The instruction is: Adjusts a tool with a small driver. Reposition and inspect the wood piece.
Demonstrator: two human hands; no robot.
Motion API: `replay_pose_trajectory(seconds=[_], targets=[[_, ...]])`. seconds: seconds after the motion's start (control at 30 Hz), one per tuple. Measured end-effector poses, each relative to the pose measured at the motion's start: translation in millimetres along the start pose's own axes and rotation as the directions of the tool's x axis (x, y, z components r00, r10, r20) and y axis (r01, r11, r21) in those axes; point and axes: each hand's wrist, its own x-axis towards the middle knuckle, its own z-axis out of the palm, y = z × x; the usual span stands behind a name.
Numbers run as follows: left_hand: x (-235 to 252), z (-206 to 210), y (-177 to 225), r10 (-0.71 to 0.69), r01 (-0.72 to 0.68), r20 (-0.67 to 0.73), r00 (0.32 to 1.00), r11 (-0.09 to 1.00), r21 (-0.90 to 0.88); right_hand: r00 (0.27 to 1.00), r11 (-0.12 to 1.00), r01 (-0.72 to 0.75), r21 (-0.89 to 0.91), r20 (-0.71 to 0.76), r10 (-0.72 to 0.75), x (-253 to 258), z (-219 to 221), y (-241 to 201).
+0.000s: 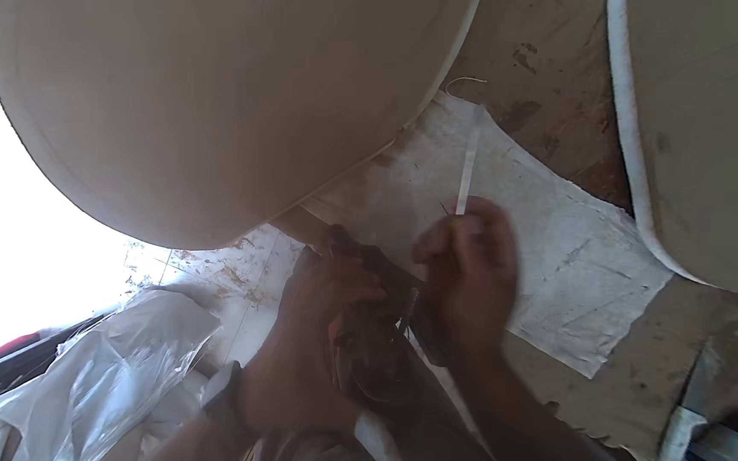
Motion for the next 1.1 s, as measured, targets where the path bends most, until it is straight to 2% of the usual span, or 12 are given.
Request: replay_pose_trajectory(seconds=[0.1, 0.2, 0.33, 0.4, 0.5, 0.77, 0.9, 1.1], targets=[[-7, 10, 12, -0.058, 0.067, -0.078, 0.995, 0.99, 0.127, 0.996, 0.993, -0.081, 0.09, -0.019, 0.084, -2, 30, 29], [-19, 20, 24, -0.129, 0.168, -0.193, 0.973, 0.965, 0.202, 0.998, 0.995, -0.055, 0.083, 0.025, 0.053, -4, 40, 32], [-35, 32, 32, -0.205, 0.238, -0.252, 0.946, 0.965, 0.109, 0.996, 0.998, -0.036, 0.044, 0.085, 0.032, 0, 41, 31], [-42, 30, 30, -0.219, 0.225, -0.23, 0.948, 0.974, 0.0, 0.994, 0.999, -0.046, 0.003, 0.104, 0.045, 0, 42, 31], [-40, 20, 21, -0.195, 0.196, -0.208, 0.958, 0.98, -0.016, 0.992, 0.998, -0.058, -0.029, 0.113, 0.061, 1, 46, 31], [-33, -9, -5, -0.02, 0.013, -0.028, 0.999, 0.974, -0.225, 0.991, 0.986, -0.074, -0.153, 0.102, 0.09, -4, 49, 27], [-37, -11, -20, 0.063, -0.068, -0.029, 0.998, 0.969, -0.236, 0.991, 0.988, -0.023, -0.155, 0.124, 0.043, -8, 51, 32], [-45, -21, -34, 0.102, -0.101, -0.012, 0.995, 0.951, -0.292, 0.987, 0.976, -0.015, -0.217, 0.155, 0.05, -15, 54, 22]])
